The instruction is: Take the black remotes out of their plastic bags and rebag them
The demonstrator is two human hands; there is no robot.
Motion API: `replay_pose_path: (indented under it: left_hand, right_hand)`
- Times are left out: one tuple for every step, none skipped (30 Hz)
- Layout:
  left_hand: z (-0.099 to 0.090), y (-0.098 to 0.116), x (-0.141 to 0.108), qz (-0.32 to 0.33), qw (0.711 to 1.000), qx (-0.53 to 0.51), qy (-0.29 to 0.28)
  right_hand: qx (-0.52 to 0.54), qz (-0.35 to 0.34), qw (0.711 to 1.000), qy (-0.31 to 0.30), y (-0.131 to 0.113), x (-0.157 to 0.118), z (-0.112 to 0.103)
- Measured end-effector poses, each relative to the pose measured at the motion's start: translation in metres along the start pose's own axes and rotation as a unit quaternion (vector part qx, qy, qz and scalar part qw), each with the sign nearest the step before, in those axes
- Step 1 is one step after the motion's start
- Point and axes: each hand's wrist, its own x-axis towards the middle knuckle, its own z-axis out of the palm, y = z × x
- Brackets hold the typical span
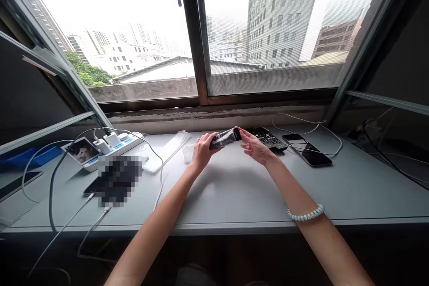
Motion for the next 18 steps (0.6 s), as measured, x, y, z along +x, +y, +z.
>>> replay_pose_path:
  left_hand:
    - [0.0,0.0,0.0,0.003,1.0,0.002,-0.005]
    - [0.0,-0.001,0.0,0.007,1.0,0.005,-0.01]
    - [-0.001,-0.001,0.0,0.013,1.0,0.008,-0.015]
    - [-0.001,-0.001,-0.001,0.02,1.0,0.012,-0.021]
    - [-0.002,-0.001,-0.001,0.029,0.999,0.016,-0.028]
    - [-0.003,0.0,-0.001,0.037,0.999,0.019,-0.035]
    - [-0.003,0.0,-0.001,0.043,0.998,0.022,-0.041]
    - [-0.004,0.001,-0.001,0.049,0.997,0.022,-0.047]
    - [-0.004,0.002,-0.001,0.052,0.997,0.022,-0.051]
    - [-0.004,0.003,-0.001,0.054,0.997,0.021,-0.053]
    - [-0.004,0.004,-0.002,0.054,0.997,0.019,-0.054]
    - [-0.003,0.005,-0.002,0.053,0.997,0.017,-0.055]
    - [-0.002,0.006,-0.002,0.052,0.997,0.015,-0.056]
    - [-0.001,0.007,-0.003,0.05,0.997,0.012,-0.057]
    - [0.0,0.008,-0.003,0.05,0.997,0.009,-0.06]
    - [0.001,0.009,-0.003,0.05,0.997,0.006,-0.062]
    - [0.002,0.01,-0.004,0.051,0.997,0.003,-0.065]
    - [0.003,0.01,-0.004,0.053,0.996,0.001,-0.067]
  right_hand:
    - [-0.017,0.002,1.0,-0.002,0.001,0.0,0.0]
    - [-0.034,0.004,0.999,-0.001,0.001,-0.001,-0.001]
    - [-0.052,0.008,0.999,0.0,0.001,-0.001,-0.001]
    - [-0.072,0.011,0.997,0.003,0.002,-0.001,-0.001]
    - [-0.092,0.014,0.996,0.005,0.002,-0.001,-0.002]
    - [-0.11,0.017,0.994,0.006,0.002,-0.001,-0.002]
    - [-0.125,0.02,0.992,0.007,0.003,0.0,-0.002]
    - [-0.137,0.023,0.99,0.006,0.004,0.0,-0.002]
    - [-0.145,0.025,0.989,0.007,0.005,0.001,-0.002]
    - [-0.153,0.025,0.988,0.01,0.006,0.001,-0.002]
    - [-0.161,0.024,0.986,0.016,0.007,0.002,-0.001]
    - [-0.171,0.023,0.985,0.025,0.007,0.002,-0.001]
    - [-0.183,0.024,0.982,0.033,0.008,0.002,-0.001]
    - [-0.196,0.026,0.979,0.042,0.008,0.002,0.0]
    - [-0.209,0.03,0.976,0.05,0.008,0.001,0.0]
    - [-0.221,0.035,0.973,0.057,0.008,0.001,0.001]
    - [-0.231,0.041,0.97,0.062,0.008,0.0,0.001]
    - [-0.24,0.045,0.967,0.066,0.008,0.0,0.002]
